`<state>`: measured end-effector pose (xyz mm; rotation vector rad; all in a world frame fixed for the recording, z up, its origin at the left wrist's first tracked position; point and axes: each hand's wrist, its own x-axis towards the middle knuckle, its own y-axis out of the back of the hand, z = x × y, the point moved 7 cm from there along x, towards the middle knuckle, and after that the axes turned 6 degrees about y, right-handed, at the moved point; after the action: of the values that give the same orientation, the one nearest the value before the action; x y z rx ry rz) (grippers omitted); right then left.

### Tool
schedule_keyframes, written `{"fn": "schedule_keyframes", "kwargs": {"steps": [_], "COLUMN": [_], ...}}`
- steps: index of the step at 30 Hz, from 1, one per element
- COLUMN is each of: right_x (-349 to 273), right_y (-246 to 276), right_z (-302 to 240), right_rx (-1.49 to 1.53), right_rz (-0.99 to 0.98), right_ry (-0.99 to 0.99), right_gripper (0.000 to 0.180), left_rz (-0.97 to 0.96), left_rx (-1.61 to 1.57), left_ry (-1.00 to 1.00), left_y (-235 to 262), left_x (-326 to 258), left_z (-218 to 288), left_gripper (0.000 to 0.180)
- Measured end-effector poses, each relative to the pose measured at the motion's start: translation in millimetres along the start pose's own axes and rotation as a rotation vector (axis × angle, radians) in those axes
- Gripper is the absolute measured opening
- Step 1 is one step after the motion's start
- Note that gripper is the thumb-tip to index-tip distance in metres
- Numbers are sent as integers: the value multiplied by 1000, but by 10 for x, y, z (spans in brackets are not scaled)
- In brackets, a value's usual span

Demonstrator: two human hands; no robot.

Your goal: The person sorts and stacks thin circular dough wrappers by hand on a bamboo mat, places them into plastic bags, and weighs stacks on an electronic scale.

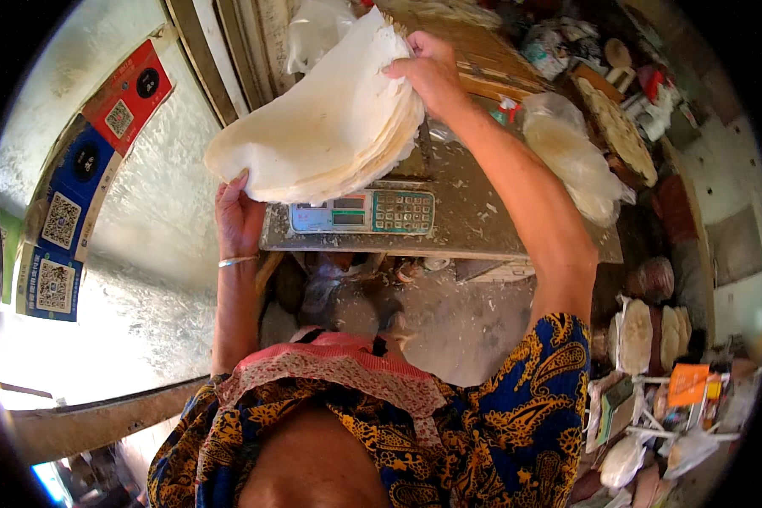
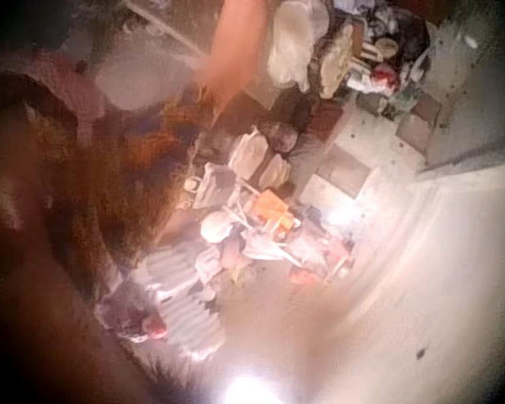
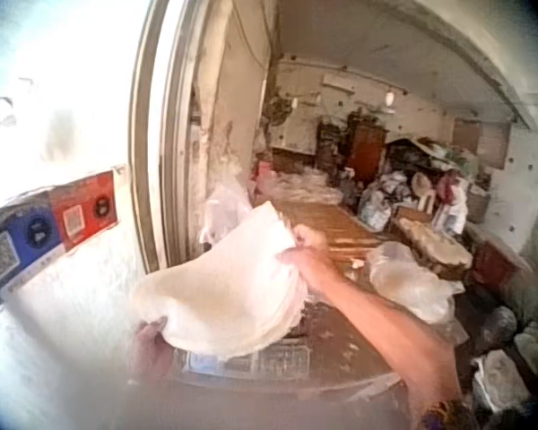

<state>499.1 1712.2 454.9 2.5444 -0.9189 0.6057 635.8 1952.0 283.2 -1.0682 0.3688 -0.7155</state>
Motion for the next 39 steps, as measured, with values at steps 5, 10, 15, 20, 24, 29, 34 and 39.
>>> {"fn": "schedule_keyframes", "kwargs": {"steps": [5, 10, 15, 20, 24, 29, 34, 39], "right_x": [374, 23, -719, -928, -1215, -2359, -4101, -5438], "right_y": [119, 598, 1043, 1256, 1469, 2395, 1834, 886], "right_z": [811, 1797, 3001, 3532, 3727, 3889, 3975, 3834], "right_rx": [70, 261, 433, 596, 664, 402, 369, 118], "right_rz": [-95, -10, 148, 263, 301, 544, 474, -89], "right_ry": [35, -189, -429, -424, -368, -518, -731, -972], "right_gripper": [25, 29, 30, 31, 26, 9, 7, 6], "left_rz": [66, 181, 263, 358, 383, 301, 637, 1620], "left_rx": [48, 204, 254, 311, 411, 309, 535, 437], "left_ry": [-117, -133, -42, -2, 66, 128, 161, 412], "left_y": [245, 378, 796, 886, 806, 1178, 3029, 5544], "left_x": [290, 357, 215, 296, 168, -406, -1989, -5199], "left_z": [-414, -1046, -1806, -1943, -1897, -2032, -1631, -1185], "left_gripper": [29, 32, 35, 33, 26, 23, 12, 11]}}
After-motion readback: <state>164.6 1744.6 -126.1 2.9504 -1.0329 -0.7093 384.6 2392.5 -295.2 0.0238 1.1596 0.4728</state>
